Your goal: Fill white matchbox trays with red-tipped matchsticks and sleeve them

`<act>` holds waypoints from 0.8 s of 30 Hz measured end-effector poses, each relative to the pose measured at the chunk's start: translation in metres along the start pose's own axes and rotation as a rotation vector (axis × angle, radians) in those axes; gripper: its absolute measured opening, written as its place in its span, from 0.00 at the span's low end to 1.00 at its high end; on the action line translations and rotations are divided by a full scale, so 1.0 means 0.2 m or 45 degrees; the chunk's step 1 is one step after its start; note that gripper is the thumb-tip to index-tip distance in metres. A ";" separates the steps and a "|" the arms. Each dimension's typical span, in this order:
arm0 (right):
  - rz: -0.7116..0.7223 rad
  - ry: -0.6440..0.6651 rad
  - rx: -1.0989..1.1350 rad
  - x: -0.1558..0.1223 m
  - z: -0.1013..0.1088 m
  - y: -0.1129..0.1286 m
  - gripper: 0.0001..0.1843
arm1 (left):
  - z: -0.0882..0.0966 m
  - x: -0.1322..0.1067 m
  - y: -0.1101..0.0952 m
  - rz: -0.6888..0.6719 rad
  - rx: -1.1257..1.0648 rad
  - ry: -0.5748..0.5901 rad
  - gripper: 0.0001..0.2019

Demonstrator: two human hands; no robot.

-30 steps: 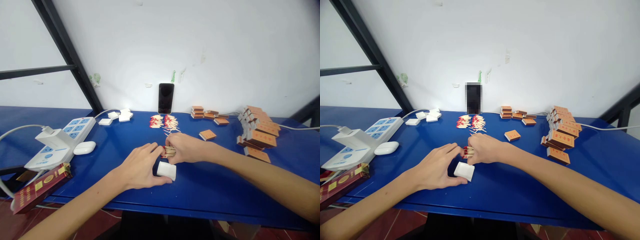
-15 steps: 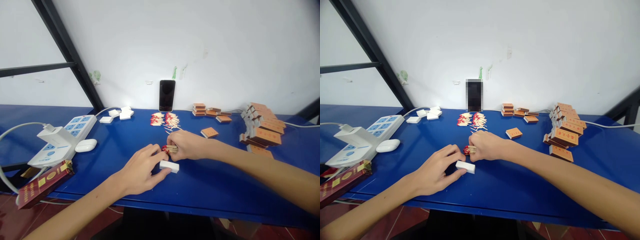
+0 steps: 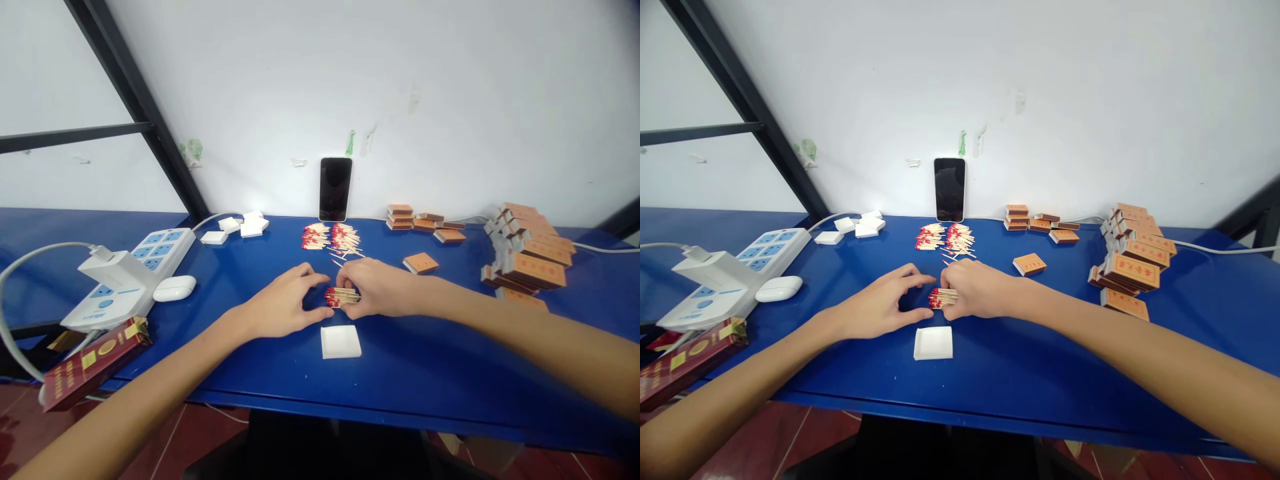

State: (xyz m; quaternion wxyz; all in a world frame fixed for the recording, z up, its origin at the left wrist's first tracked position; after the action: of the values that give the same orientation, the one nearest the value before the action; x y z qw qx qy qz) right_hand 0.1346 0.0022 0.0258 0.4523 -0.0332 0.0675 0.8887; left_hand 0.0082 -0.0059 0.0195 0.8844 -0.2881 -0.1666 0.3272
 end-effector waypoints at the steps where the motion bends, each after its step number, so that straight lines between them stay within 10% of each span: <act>1: 0.001 -0.007 0.025 0.00 0.00 -0.01 0.14 | -0.01 0.03 0.01 -0.009 0.033 0.043 0.23; 24: 0.123 -0.120 0.140 -0.09 -0.05 -0.02 0.16 | -0.11 0.14 -0.09 0.020 0.391 0.229 0.10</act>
State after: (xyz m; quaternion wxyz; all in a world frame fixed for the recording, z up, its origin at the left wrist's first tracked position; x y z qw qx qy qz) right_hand 0.1486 -0.0122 0.0169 0.4126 0.0369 0.0964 0.9050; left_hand 0.0476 -0.0078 0.0168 0.9268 -0.1789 -0.0327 0.3286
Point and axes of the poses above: each hand's wrist, its own x-axis towards the middle knuckle, its own z-axis out of the back of the hand, y = z × x, the point moved 7 cm from there along x, towards the middle knuckle, and after that the axes turned 12 degrees about -x, right-handed, at the moved point
